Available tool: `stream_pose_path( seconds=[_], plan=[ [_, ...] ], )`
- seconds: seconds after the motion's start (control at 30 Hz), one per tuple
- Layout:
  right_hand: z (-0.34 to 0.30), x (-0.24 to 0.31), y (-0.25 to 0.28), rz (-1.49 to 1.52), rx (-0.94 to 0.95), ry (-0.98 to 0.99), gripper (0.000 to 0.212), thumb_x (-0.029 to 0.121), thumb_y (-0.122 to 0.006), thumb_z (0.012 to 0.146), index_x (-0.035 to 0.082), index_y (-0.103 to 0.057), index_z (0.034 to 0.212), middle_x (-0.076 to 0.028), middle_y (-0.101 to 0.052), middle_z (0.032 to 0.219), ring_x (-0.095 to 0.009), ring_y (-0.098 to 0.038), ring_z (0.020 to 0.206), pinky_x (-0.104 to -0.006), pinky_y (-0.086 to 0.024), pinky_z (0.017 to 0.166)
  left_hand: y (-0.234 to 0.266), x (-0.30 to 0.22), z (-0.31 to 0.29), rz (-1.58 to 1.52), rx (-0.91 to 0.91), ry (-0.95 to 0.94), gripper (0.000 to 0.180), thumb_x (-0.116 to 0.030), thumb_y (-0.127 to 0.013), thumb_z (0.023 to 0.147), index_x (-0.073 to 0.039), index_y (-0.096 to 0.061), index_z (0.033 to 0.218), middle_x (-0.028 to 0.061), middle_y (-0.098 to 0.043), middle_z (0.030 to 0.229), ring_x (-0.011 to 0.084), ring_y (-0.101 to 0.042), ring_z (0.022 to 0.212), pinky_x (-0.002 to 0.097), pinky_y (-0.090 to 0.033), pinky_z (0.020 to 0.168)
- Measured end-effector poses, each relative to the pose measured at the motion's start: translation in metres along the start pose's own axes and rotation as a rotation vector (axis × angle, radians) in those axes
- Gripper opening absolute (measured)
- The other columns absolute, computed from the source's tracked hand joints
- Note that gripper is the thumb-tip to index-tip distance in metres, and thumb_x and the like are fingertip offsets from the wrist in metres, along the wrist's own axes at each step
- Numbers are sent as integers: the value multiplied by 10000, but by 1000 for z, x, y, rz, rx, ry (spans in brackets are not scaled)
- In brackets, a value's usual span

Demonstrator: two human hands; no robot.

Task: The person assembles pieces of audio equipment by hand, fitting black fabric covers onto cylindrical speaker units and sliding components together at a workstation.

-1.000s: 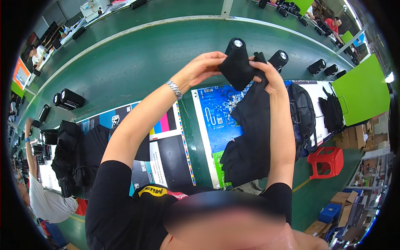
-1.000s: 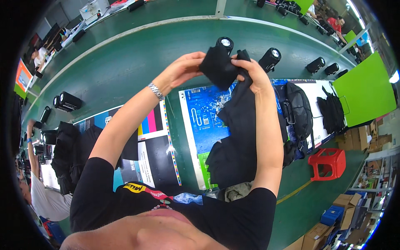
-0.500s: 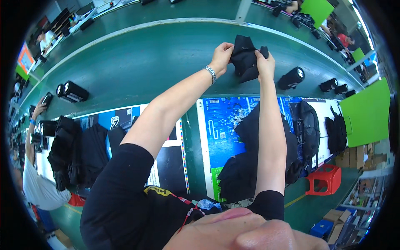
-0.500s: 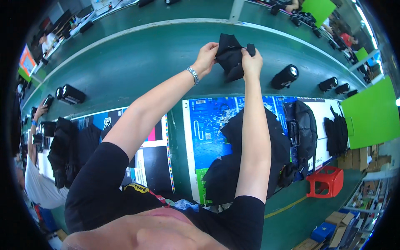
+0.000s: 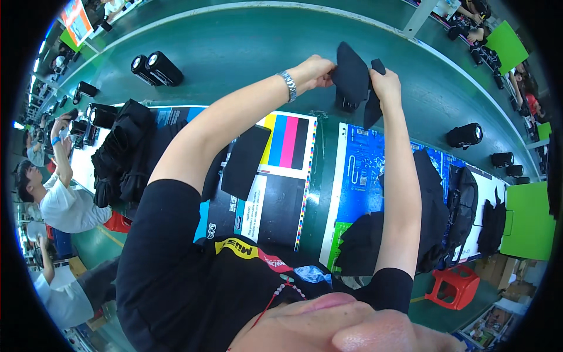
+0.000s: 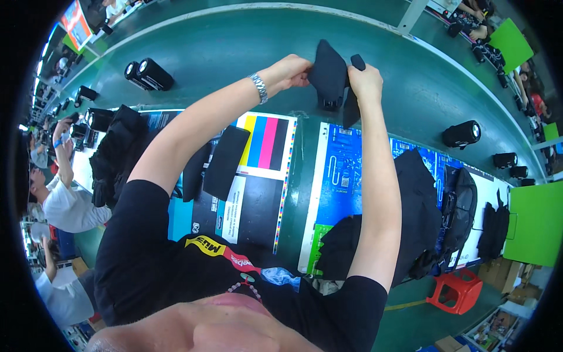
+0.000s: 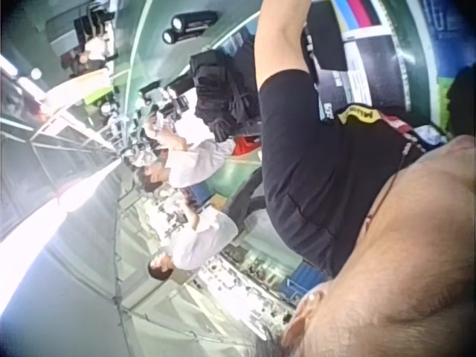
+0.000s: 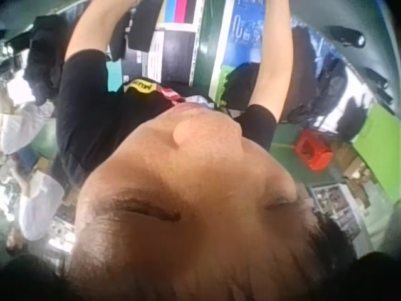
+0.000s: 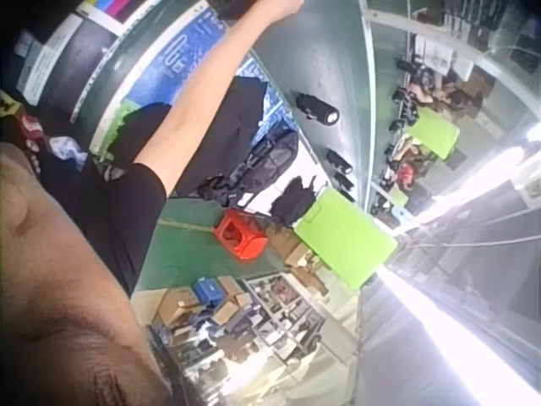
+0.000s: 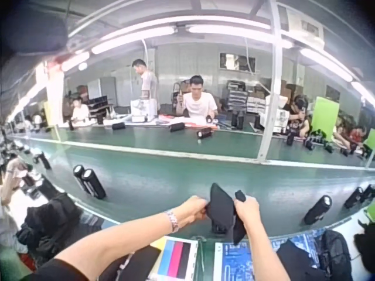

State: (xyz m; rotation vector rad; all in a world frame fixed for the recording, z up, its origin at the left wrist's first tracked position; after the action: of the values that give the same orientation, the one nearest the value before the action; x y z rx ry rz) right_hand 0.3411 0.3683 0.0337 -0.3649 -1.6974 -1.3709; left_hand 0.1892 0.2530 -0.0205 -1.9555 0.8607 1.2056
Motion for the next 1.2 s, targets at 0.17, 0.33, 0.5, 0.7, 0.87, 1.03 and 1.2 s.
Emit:
stream_pose_path(
  seconds=[0.17, 0.33, 0.5, 0.7, 0.87, 1.03, 1.2],
  plan=[
    [6, -36, 8, -151, 12, -113, 361, 300, -575, 726, 45, -704, 947, -202, -682, 962, -360, -639, 963, -397, -489, 835, -20, 12, 5, 304, 80, 96, 199, -166, -536, 895, 24, -590, 911, 81, -601, 794, 131, -542, 622, 278, -479, 573],
    [-3, -60, 14, -2, 106, -175, 342, 258, -616, 693, -7, -702, 890, -184, -690, 873, -284, -663, 831, -358, -484, 742, -29, 18, 18, 420, 222, 87, 323, -296, -573, 895, 15, -583, 981, 106, -639, 871, 185, -607, 786, 348, -493, 798],
    [-18, -60, 24, 28, 40, -174, 299, 226, -613, 689, -29, -696, 822, -156, -681, 797, -235, -645, 747, -338, -468, 668, -87, 8, 7, -255, 349, 153, 469, -392, -617, 889, 18, -569, 1113, 128, -661, 968, 204, -611, 974, 368, -452, 944],
    [-20, -86, 31, 122, 40, -220, 290, 214, -607, 706, -34, -698, 827, -154, -686, 769, -232, -656, 735, -324, -474, 659, -90, 32, 27, 204, 290, -204, 416, -330, -580, 915, 69, -652, 1006, 147, -676, 951, 187, -655, 785, 342, -513, 631],
    [-29, -82, 15, -84, -82, -47, 307, 259, -611, 751, 14, -699, 913, -221, -678, 864, -360, -657, 869, -400, -499, 776, -58, 63, 61, 820, 4, -579, 432, -369, -509, 930, 22, -679, 1001, 201, -636, 1090, 287, -553, 1116, 417, -374, 960],
    [-20, -110, 12, -292, -115, -41, 349, 344, -625, 787, 65, -701, 981, -233, -662, 968, -400, -621, 964, -449, -491, 842, -79, 62, 53, 1241, -223, -1022, 317, -320, -519, 917, -118, -681, 1101, 148, -522, 1318, 336, -386, 1300, 520, -202, 1100],
    [-2, -117, 10, -268, -47, -94, 357, 370, -619, 793, 89, -710, 994, -222, -665, 993, -396, -620, 984, -441, -493, 857, -72, 49, 52, 1224, -356, -1036, 375, -342, -547, 914, -100, -632, 1187, 182, -529, 1308, 312, -413, 1290, 478, -233, 1104]
  ],
)
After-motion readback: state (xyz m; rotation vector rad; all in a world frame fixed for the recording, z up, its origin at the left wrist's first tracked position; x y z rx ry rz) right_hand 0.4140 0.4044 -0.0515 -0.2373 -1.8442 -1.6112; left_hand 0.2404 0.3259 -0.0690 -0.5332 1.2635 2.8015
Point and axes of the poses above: each hand's wrist, its own z-axis towards the middle knuckle, its own y-axis out of the back of the hand, x = y × z, the point moved 7 cm from there along z, towards the middle knuckle
